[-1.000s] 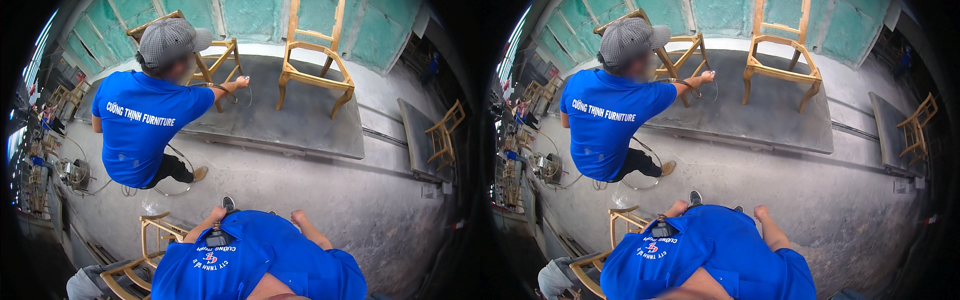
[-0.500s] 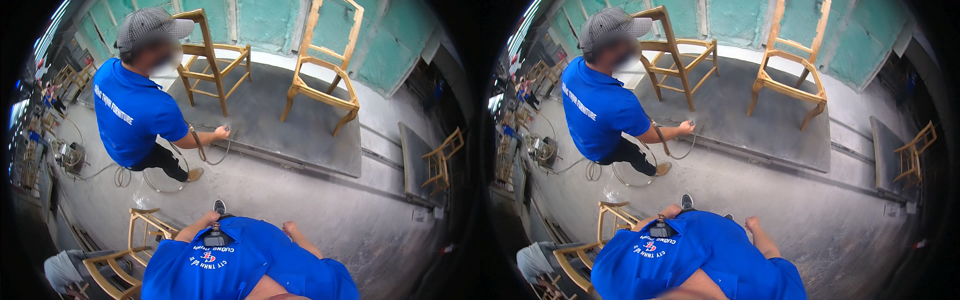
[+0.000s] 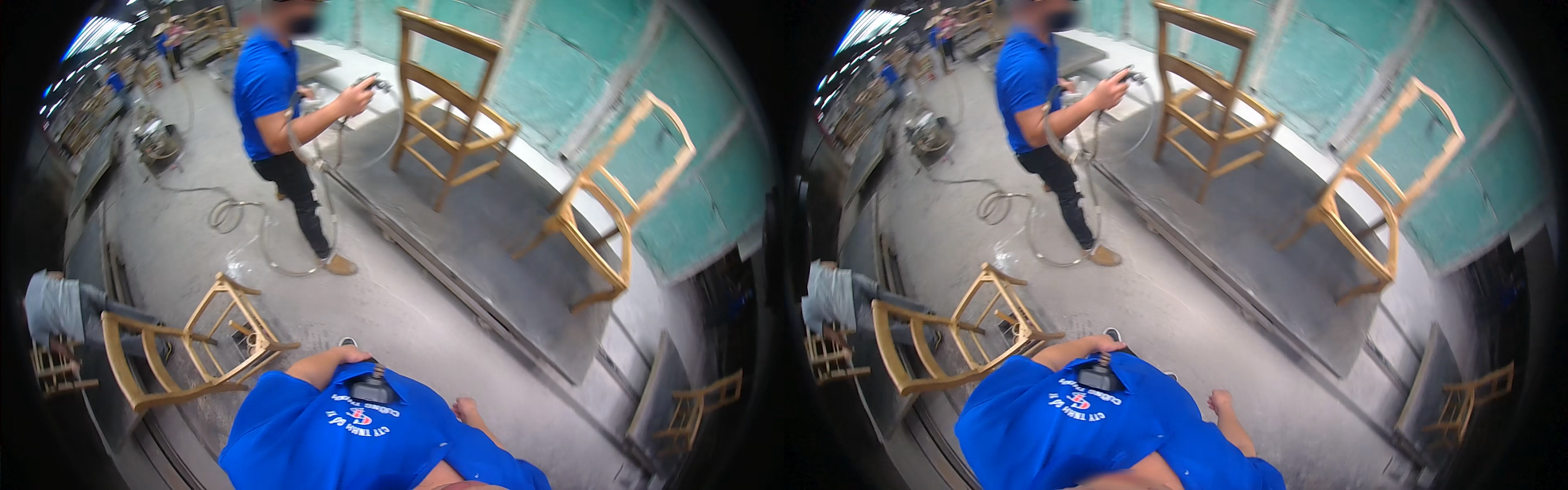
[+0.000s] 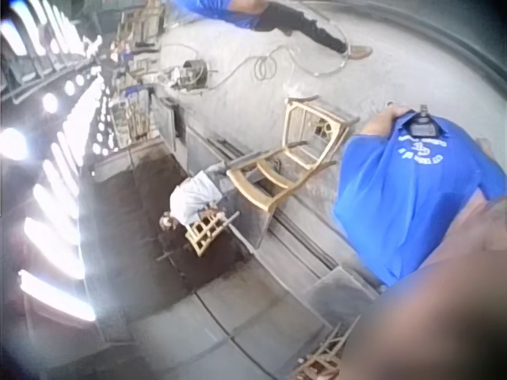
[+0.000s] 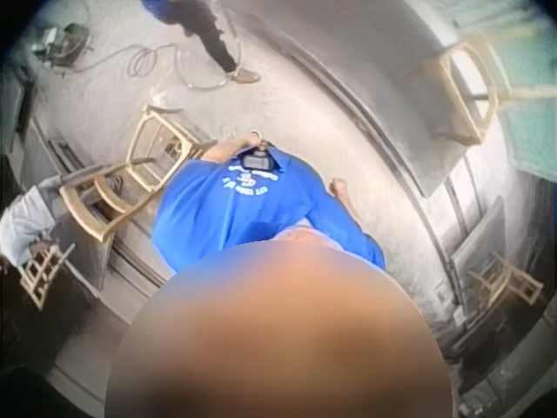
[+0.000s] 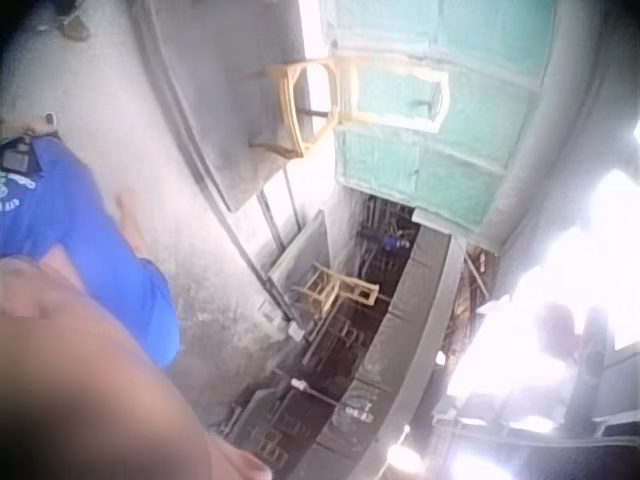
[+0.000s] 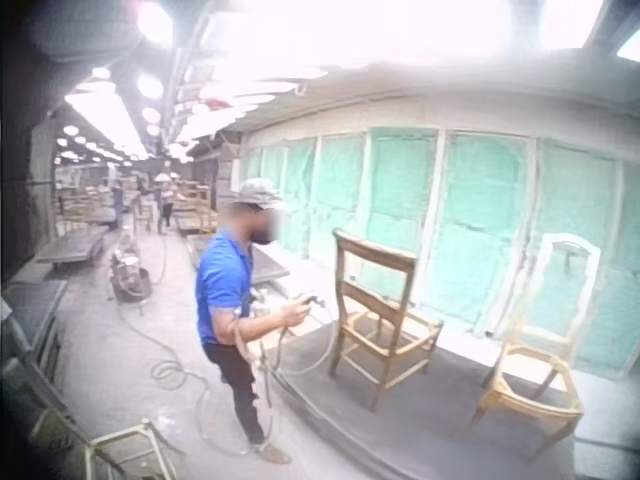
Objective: The person walks through a furniture workshop, picks up a rag, puts on a glove, and then uses a spray gun to apply finish to a wooden chair frame. The person sprays multiple sides of the chair while moving around it.
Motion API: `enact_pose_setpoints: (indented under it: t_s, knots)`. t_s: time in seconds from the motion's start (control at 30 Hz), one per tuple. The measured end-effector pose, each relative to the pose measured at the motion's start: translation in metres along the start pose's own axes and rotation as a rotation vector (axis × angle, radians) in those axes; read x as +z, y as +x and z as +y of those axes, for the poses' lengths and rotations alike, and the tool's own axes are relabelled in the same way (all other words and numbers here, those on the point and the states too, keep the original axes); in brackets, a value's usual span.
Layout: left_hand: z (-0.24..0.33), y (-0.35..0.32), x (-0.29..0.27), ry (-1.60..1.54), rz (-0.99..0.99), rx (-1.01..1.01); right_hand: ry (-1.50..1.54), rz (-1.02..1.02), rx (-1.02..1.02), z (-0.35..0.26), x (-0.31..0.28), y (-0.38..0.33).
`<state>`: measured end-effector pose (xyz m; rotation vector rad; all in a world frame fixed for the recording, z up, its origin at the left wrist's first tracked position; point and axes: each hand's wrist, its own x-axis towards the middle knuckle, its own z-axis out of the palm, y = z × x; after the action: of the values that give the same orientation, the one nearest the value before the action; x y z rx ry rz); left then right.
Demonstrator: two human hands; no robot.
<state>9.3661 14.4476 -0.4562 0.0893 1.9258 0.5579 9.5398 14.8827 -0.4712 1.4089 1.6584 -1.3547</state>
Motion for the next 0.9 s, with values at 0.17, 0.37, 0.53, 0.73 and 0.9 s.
enact_pose_setpoints:
  t_s: [0.17,0.37,0.53,0.73,0.9]
  knots:
    - [-0.026,-0.024,-0.051,-0.246,-0.283,-0.044,-0.067,-0.067,-0.043,-0.045,0.041,-0.002]
    - [-0.078,-0.038,-0.078,-0.414,-0.264,-0.073,-0.164,0.008,-0.219,-0.097,0.109,-0.010]
    - [-0.141,-0.084,-0.086,-0.501,-0.080,-0.052,-0.324,-0.014,-0.400,-0.137,0.149,-0.034]
    - [-0.163,-0.234,-0.116,0.089,0.226,0.027,-0.582,-0.025,-0.358,-0.186,0.166,-0.023]
    - [-0.107,-0.306,-0.117,0.063,0.069,0.363,-0.568,0.151,-0.546,-0.203,0.176,-0.010]
